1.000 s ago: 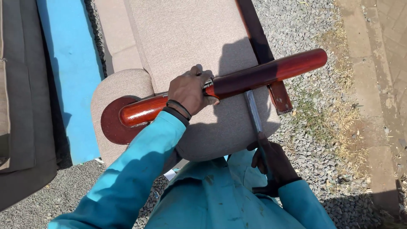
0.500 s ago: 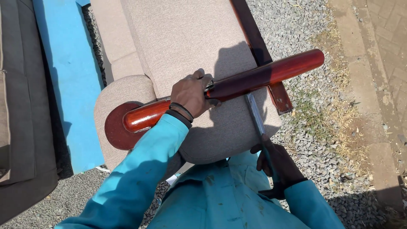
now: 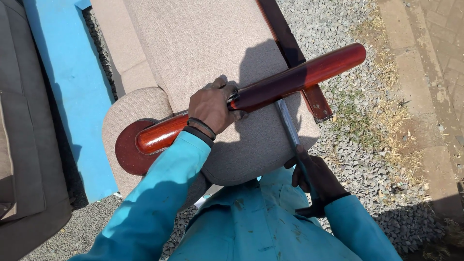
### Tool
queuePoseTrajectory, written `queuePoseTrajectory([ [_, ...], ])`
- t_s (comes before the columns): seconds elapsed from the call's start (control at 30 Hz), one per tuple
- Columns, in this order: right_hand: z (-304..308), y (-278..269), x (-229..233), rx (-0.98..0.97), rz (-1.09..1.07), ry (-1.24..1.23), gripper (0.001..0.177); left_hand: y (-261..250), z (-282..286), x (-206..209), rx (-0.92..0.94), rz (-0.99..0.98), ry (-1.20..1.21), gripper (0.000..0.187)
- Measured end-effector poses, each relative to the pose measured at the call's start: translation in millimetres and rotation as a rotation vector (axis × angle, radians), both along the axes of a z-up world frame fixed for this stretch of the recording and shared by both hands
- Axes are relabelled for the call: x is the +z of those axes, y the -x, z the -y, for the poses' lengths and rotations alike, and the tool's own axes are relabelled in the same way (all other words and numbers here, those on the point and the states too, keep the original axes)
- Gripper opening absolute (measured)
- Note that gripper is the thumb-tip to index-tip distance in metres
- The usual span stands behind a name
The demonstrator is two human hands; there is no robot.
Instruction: The person is attaching a decorative wooden armrest trim to a sofa by hammering nails into it.
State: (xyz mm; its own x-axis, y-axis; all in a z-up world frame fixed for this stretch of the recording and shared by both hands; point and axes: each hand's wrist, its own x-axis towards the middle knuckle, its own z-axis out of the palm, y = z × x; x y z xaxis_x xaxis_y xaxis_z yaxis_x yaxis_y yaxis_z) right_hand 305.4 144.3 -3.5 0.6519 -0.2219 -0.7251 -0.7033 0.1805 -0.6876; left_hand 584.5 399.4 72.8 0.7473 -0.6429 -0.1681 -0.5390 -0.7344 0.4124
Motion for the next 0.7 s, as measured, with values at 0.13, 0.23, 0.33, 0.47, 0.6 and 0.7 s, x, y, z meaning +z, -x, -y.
queuePoseTrajectory([
  [0.13,-3.6,1.3,3.7,-0.026,0.004,-0.002,0.089,1.9,-1.3,-3.3,0.003,-0.003,0.004,0.061],
  [0.23,-2.9,0.5,5.1,-0.034,-0.003,-0.003,0.086,1.3,1.2,-3.0,0.004,-0.007,-0.008,0.064],
  [0.33,-4.8,-0.9,9.2,-0.002,0.002,0.012,0.089,1.8,-2.3,-1.4,0.02,-0.009,0.01,0.065],
  [0.47,-5.6,1.5,18.7,0.022,-0.001,0.04,0.093,6.2,-5.8,-1.9,0.004,0.02,0.053,0.055],
  [0.6,-16.8,4.9,26.1,0.061,-0.012,0.033,0.092,-4.6,-9.2,-34.4,0.002,0.073,0.054,0.056],
  [0.7,-46.2,9.7,29.7,0.125,-0.057,-0.006,0.09,-11.3,-19.5,-52.6,0.03,0.096,0.039,0.048],
])
